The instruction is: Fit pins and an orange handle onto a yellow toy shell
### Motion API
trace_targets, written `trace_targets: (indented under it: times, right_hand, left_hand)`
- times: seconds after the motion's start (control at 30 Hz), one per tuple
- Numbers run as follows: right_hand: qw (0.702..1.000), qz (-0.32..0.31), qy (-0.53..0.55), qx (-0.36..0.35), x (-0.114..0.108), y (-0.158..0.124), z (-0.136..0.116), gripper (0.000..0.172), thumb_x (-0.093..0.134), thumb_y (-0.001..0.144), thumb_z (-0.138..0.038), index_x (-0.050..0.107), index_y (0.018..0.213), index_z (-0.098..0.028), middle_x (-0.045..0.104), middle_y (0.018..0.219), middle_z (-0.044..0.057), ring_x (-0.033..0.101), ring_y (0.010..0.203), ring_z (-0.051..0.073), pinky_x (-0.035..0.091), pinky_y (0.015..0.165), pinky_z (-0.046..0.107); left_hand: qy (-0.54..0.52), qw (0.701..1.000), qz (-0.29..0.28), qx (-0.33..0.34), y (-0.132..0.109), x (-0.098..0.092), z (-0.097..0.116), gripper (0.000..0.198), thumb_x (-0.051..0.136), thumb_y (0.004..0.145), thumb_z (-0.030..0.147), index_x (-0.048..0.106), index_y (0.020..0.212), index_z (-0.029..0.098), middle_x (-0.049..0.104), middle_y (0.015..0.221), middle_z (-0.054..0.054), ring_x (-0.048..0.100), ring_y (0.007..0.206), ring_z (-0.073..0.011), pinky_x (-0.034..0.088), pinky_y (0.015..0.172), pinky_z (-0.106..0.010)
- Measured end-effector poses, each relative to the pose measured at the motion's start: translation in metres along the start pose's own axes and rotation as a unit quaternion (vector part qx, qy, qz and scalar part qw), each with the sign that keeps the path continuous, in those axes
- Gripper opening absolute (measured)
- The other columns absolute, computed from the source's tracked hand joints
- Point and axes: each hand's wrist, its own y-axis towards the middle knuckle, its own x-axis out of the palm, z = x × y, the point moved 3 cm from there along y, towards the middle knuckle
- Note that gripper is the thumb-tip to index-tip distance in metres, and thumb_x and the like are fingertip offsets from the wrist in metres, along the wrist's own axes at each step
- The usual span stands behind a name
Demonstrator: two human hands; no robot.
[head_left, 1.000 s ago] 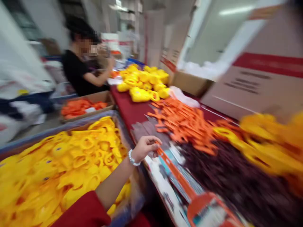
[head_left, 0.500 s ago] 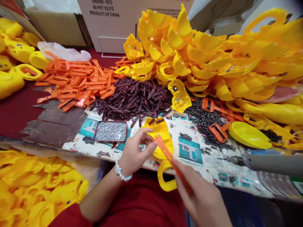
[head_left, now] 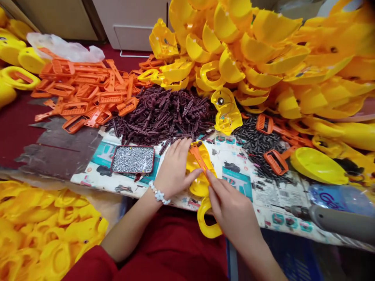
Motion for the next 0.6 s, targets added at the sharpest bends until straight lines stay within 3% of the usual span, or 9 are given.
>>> trace_targets:
  times: [0.13,0.23,0.37,0.43,0.5,0.57,0.6]
  right_hand:
    - [0.999,-0.041,-0.003,0.02,0.004,0.002,0.007,0.038,0.033,0.095,-0.011,0.057,0.124,-0.007,0.066,0.085,0.009,0.065,0.066,0.02,0.048,0.054,0.028]
    - [0.992,-0.047,0.108,0.043,0.002,0.002,0.015,0.038,0.034,0.096,-0.016,0.06,0.123,-0.006,0.069,0.099,0.013,0.068,0.078,0.021,0.054,0.064,0.029]
    - [0.931,-0.092,0.319,0.15,0.003,-0.004,0.026,0.037,0.047,0.093,-0.029,0.062,0.122,-0.013,0.068,0.11,0.009,0.067,0.095,0.022,0.055,0.08,0.03]
    - [0.897,-0.105,0.374,0.211,0.008,-0.011,0.028,0.04,0.051,0.091,-0.034,0.061,0.124,-0.015,0.07,0.105,0.008,0.067,0.092,0.022,0.056,0.079,0.031]
    - [0.87,-0.101,0.411,0.254,0.013,-0.017,0.027,0.043,0.054,0.09,-0.037,0.06,0.126,-0.015,0.071,0.099,0.008,0.068,0.083,0.021,0.057,0.073,0.03]
    - [0.87,-0.076,0.414,0.256,0.016,-0.019,0.021,0.04,0.053,0.091,-0.035,0.061,0.124,-0.014,0.071,0.1,0.008,0.068,0.08,0.02,0.057,0.07,0.029]
    - [0.887,-0.058,0.392,0.237,0.016,-0.019,0.018,0.038,0.052,0.091,-0.032,0.062,0.122,-0.013,0.07,0.104,0.009,0.068,0.083,0.02,0.057,0.072,0.029]
  left_hand:
    - [0.001,1.0,-0.001,0.002,-0.002,0.001,-0.001,0.07,0.055,0.089,0.043,0.024,0.142,0.01,0.04,0.144,-0.022,0.033,0.136,-0.0373,0.031,0.111,-0.057]
    - [-0.014,1.0,0.004,-0.008,-0.001,0.0,0.001,0.058,0.05,0.092,0.036,0.031,0.14,0.009,0.043,0.142,-0.021,0.035,0.136,-0.0357,0.033,0.111,-0.055]
    - [-0.029,0.993,0.079,-0.08,0.004,-0.005,0.0,0.029,0.038,0.095,0.014,0.053,0.119,0.012,0.065,0.118,-0.014,0.061,0.11,-0.025,0.047,0.101,-0.043]
    - [-0.013,0.991,0.102,-0.084,0.007,-0.006,0.001,0.022,0.042,0.092,0.01,0.061,0.103,0.015,0.069,0.109,-0.01,0.065,0.101,-0.0227,0.05,0.097,-0.04]
    - [0.001,0.992,0.105,-0.062,0.008,-0.004,0.002,0.018,0.046,0.09,0.008,0.062,0.094,0.016,0.07,0.11,-0.009,0.065,0.104,-0.0226,0.047,0.099,-0.041]
    - [0.009,0.993,0.107,-0.046,0.008,-0.002,0.002,0.021,0.045,0.09,0.006,0.062,0.095,0.016,0.069,0.114,-0.01,0.064,0.109,-0.0224,0.042,0.105,-0.045]
    - [0.012,0.994,0.105,-0.038,0.007,-0.002,0.001,0.022,0.043,0.091,0.005,0.062,0.096,0.016,0.069,0.115,-0.01,0.063,0.111,-0.0222,0.041,0.106,-0.046]
